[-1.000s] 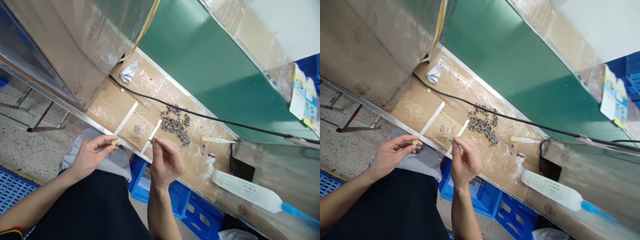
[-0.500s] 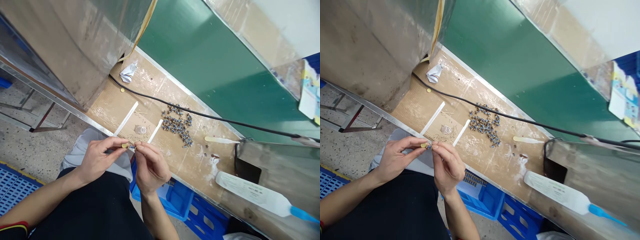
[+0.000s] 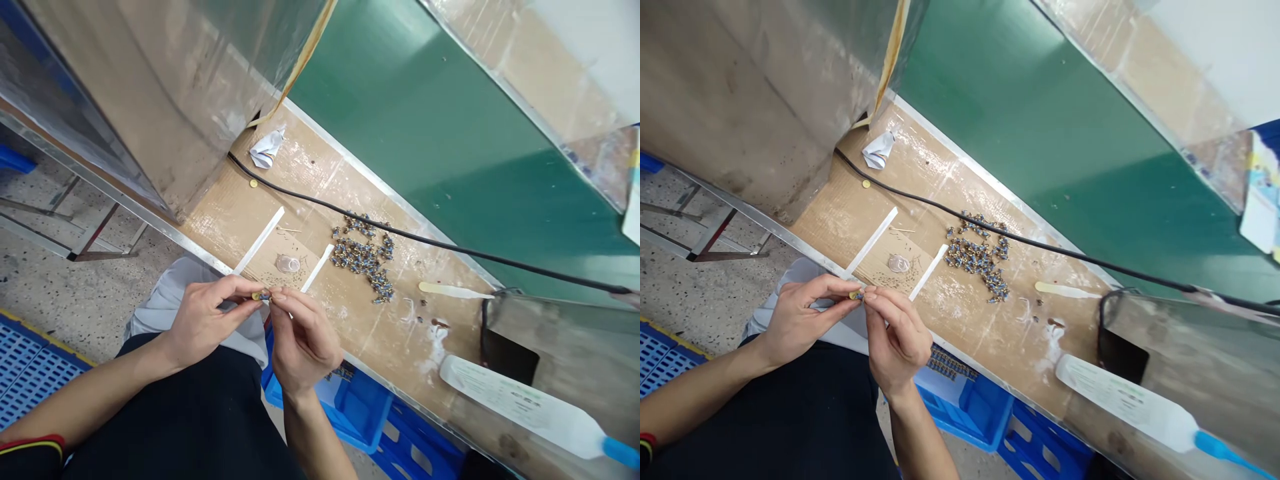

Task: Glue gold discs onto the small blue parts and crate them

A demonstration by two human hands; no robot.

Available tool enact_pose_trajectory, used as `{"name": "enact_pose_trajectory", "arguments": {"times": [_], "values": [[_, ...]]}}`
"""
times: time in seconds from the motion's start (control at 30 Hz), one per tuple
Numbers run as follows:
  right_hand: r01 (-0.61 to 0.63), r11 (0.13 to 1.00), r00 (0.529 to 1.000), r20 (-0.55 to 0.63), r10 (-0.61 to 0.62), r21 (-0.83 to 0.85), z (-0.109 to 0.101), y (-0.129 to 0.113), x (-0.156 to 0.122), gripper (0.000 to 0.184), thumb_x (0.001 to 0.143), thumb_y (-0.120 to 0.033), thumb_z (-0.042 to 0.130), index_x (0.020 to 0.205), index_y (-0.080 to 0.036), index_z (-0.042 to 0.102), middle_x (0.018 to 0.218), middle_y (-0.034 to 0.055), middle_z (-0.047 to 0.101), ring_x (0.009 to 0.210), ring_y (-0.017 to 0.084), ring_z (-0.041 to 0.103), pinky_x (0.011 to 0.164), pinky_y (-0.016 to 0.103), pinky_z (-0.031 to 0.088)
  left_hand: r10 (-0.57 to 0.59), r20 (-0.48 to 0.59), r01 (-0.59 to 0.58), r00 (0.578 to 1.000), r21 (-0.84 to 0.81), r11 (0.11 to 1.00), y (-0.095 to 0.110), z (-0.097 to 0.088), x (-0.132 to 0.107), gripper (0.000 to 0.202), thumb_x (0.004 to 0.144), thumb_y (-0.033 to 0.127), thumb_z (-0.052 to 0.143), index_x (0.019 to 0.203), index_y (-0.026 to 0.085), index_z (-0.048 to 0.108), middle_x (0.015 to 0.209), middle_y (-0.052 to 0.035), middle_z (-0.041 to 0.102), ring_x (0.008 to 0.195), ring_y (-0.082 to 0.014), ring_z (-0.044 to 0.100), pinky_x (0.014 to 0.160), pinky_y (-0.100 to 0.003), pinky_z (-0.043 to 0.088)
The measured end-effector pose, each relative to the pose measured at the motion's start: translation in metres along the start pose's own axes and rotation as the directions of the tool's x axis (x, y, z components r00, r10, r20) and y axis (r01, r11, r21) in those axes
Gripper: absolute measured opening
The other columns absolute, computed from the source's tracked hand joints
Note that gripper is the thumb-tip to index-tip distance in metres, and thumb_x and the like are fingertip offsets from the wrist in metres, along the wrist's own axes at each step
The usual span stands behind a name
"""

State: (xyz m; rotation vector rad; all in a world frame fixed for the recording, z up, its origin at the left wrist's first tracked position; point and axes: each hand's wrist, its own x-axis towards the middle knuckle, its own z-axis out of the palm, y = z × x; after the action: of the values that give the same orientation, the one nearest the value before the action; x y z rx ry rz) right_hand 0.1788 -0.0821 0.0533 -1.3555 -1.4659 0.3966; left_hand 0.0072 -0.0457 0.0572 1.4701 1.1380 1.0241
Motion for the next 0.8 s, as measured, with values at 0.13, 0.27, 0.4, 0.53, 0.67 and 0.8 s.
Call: {"name": "enact_pose_trajectory", "arguments": {"times": [0.13, 0.27, 0.4, 0.53, 0.67, 0.8], "values": [[0.007, 1.0, 1.0, 0.004, -0.007, -0.008, 0.0002, 0.0, -0.0001, 0.034, 0.1, -0.001, 0.079, 0.121, -0.027, 0.084, 0.115, 0.0028, 0.087, 0.104, 0.02, 0.085, 0.092, 0.035, 0.074, 0.004, -0.005, -0.004, 1.0, 0.011, 1.0, -0.0013, 0.0007, 0.0, 0.025, 0.099, 0.012, 0.088, 0.121, 0.023, 0.084, 0.111, 0.0009, 0.091, 0.099, -0.0159, 0.089, 0.092, -0.02, 0.071], [0.025, 0.999, 1.0, 0.005, -0.025, -0.041, 0.0001, 0.0001, -0.0007, 0.035, 0.099, 0.0, 0.08, 0.121, -0.026, 0.084, 0.115, 0.0031, 0.087, 0.104, 0.02, 0.085, 0.092, 0.035, 0.074, 0.035, -0.012, -0.035, 0.999, 0.031, 0.999, -0.0019, 0.0009, -0.0019, 0.025, 0.099, 0.011, 0.087, 0.121, 0.023, 0.083, 0.111, 0.0014, 0.091, 0.098, -0.0153, 0.089, 0.092, -0.02, 0.071], [0.101, 0.991, 0.995, 0.003, -0.101, -0.086, 0.0001, -0.0003, -0.0007, 0.039, 0.096, 0.004, 0.081, 0.122, -0.026, 0.084, 0.114, 0.0031, 0.087, 0.102, 0.021, 0.086, 0.092, 0.035, 0.074, 0.119, -0.028, -0.114, 0.993, 0.131, 0.985, -0.0017, 0.0009, -0.0046, 0.023, 0.102, 0.013, 0.085, 0.123, 0.022, 0.08, 0.111, 0.0011, 0.091, 0.096, -0.0148, 0.089, 0.089, -0.019, 0.07], [0.16, 0.98, 0.987, 0.009, -0.16, -0.118, -0.0005, 0.0009, -0.003, 0.043, 0.095, 0.005, 0.081, 0.126, -0.026, 0.084, 0.116, 0.0036, 0.087, 0.102, 0.021, 0.086, 0.092, 0.036, 0.075, 0.228, -0.005, -0.219, 0.974, 0.255, 0.942, -0.0008, 0.0003, -0.0059, 0.018, 0.106, 0.013, 0.08, 0.122, 0.02, 0.076, 0.107, 0.0009, 0.09, 0.09, -0.0146, 0.088, 0.086, -0.02, 0.069], [0.195, 0.972, 0.981, 0.01, -0.196, -0.132, -0.0005, 0.0014, -0.0059, 0.043, 0.096, 0.004, 0.081, 0.128, -0.025, 0.084, 0.117, 0.0044, 0.087, 0.102, 0.021, 0.086, 0.092, 0.038, 0.076, 0.317, 0.027, -0.305, 0.948, 0.361, 0.881, 0.0008, -0.0014, -0.0063, 0.014, 0.109, 0.012, 0.075, 0.122, 0.018, 0.073, 0.107, -0.0021, 0.09, 0.091, -0.0167, 0.089, 0.087, -0.023, 0.07], [0.242, 0.961, 0.97, 0.013, -0.243, -0.134, 0.0015, -0.0009, -0.0055, 0.044, 0.095, 0.006, 0.081, 0.128, -0.023, 0.084, 0.118, 0.006, 0.087, 0.101, 0.022, 0.086, 0.089, 0.037, 0.076, 0.349, 0.061, -0.343, 0.935, 0.405, 0.847, 0.0042, -0.0031, -0.0073, 0.013, 0.112, 0.013, 0.071, 0.124, 0.016, 0.071, 0.109, -0.0047, 0.09, 0.093, -0.0182, 0.089, 0.086, -0.025, 0.07]]}}
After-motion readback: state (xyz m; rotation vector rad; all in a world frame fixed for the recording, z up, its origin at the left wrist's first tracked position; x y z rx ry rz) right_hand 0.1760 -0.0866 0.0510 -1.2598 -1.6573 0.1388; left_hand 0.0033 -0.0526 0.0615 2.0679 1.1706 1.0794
